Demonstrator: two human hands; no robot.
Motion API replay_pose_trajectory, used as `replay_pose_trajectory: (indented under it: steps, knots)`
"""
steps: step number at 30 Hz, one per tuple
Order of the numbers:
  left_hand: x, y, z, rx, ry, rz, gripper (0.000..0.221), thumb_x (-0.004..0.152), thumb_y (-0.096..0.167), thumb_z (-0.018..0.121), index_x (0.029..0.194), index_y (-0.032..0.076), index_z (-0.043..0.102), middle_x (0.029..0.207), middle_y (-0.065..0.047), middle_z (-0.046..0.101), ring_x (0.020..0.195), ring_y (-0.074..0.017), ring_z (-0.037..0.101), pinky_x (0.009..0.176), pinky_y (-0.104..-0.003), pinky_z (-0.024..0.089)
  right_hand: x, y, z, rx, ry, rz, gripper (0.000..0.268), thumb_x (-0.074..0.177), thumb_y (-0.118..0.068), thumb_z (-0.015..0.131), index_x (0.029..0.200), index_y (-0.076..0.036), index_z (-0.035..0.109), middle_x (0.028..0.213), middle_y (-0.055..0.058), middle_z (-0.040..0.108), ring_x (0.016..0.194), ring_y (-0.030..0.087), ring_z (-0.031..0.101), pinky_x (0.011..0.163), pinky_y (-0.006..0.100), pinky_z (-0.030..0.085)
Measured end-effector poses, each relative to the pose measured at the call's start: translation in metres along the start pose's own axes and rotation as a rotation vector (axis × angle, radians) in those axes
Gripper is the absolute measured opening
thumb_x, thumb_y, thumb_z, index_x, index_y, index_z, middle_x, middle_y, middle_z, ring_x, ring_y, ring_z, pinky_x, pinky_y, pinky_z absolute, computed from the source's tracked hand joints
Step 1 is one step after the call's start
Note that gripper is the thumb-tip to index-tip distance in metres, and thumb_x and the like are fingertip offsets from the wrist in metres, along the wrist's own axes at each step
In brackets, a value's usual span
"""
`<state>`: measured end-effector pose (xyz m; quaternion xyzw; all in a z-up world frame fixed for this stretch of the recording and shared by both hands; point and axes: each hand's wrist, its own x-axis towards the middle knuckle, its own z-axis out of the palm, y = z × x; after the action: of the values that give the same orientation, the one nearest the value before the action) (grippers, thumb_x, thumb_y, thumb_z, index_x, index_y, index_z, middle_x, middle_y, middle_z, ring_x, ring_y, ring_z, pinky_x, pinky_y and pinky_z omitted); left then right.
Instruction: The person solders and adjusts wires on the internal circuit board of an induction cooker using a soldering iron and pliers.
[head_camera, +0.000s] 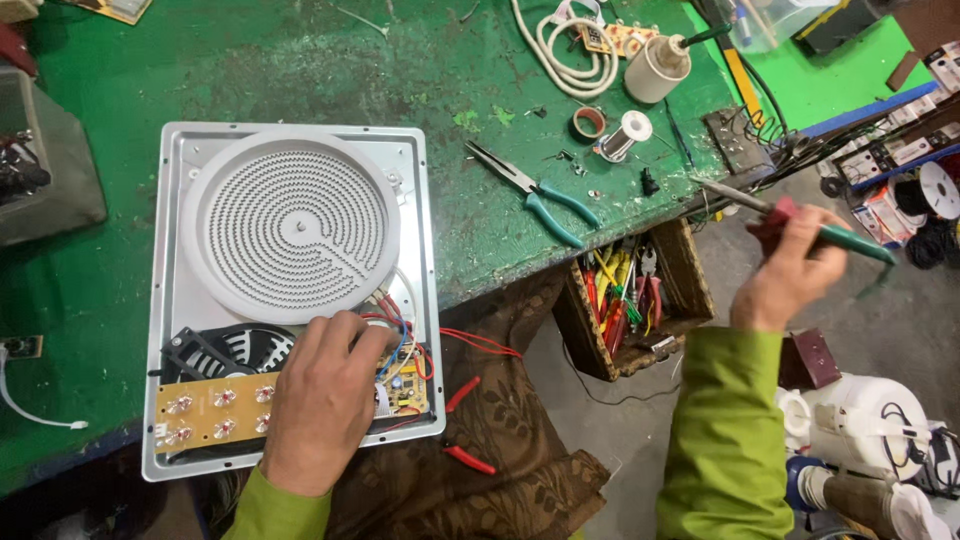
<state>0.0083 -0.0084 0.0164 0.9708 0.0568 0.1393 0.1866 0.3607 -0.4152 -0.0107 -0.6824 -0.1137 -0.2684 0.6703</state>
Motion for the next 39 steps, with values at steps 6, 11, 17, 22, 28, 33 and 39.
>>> replay_pose_trajectory:
  steps: [6,11,17,22,28,33,39]
  knots:
    - [0.001,0.0,0.001,0.002,0.027,-0.004,0.037,0.08,-0.009,0.06,0.106,0.016,0.068,0.096,-0.009,0.054,0.085,-0.0347,0.052,0.074,-0.05,0.047,-0.004,0.013,0.043,-0.176,-0.04,-0.081,0.015,0.117,-0.021,0.064,0.117,-0.008,0.058,0.109,0.009,0.057,0.096,0.017,0.062,0.083,0.034,0.062]
    - [0.001,0.0,0.002,0.009,0.028,-0.009,0.04,0.078,-0.01,0.061,0.107,0.016,0.068,0.096,-0.009,0.054,0.086,-0.035,0.052,0.075,-0.05,0.048,-0.006,0.013,0.047,-0.246,-0.087,-0.135,0.015,0.118,-0.022,0.063,0.117,-0.007,0.058,0.108,0.01,0.06,0.098,0.02,0.063,0.087,0.035,0.058]
    - [0.001,-0.001,0.003,0.007,0.025,-0.004,0.036,0.08,-0.006,0.061,0.107,0.017,0.068,0.096,-0.009,0.054,0.086,-0.0354,0.052,0.076,-0.051,0.047,-0.003,0.025,0.045,-0.275,-0.102,-0.175,0.017,0.117,-0.023,0.064,0.117,-0.007,0.059,0.108,0.009,0.057,0.099,0.019,0.056,0.089,0.036,0.051]
    - [0.001,-0.002,0.003,0.013,0.028,0.004,0.041,0.079,-0.01,0.06,0.109,0.016,0.069,0.096,-0.008,0.054,0.084,-0.0345,0.051,0.073,-0.05,0.047,-0.006,0.024,0.05,-0.222,-0.112,-0.132,0.019,0.118,-0.026,0.065,0.118,-0.008,0.058,0.109,0.009,0.057,0.099,0.019,0.058,0.087,0.035,0.054]
    - [0.001,-0.001,0.001,-0.003,0.027,-0.009,0.04,0.079,-0.01,0.06,0.109,0.015,0.069,0.096,-0.008,0.053,0.085,-0.0347,0.051,0.073,-0.05,0.048,-0.003,0.027,0.047,-0.209,-0.092,-0.148,0.015,0.118,-0.021,0.065,0.118,-0.008,0.058,0.109,0.009,0.057,0.1,0.018,0.058,0.089,0.035,0.056]
    - [0.001,-0.001,0.0,-0.007,0.025,-0.004,0.04,0.08,-0.01,0.059,0.11,0.015,0.069,0.097,-0.009,0.054,0.085,-0.0345,0.051,0.075,-0.05,0.048,-0.004,0.028,0.048,-0.195,-0.11,-0.13,0.018,0.118,-0.024,0.065,0.117,-0.008,0.056,0.108,0.01,0.056,0.097,0.019,0.059,0.084,0.037,0.062]
    - [0.001,-0.001,0.002,-0.004,0.035,0.0,0.039,0.079,-0.008,0.059,0.11,0.016,0.068,0.098,-0.008,0.054,0.086,-0.034,0.051,0.074,-0.05,0.047,-0.006,0.027,0.054,-0.172,-0.143,-0.095,0.021,0.117,-0.027,0.065,0.116,-0.008,0.056,0.106,0.01,0.056,0.092,0.019,0.06,0.083,0.036,0.061]
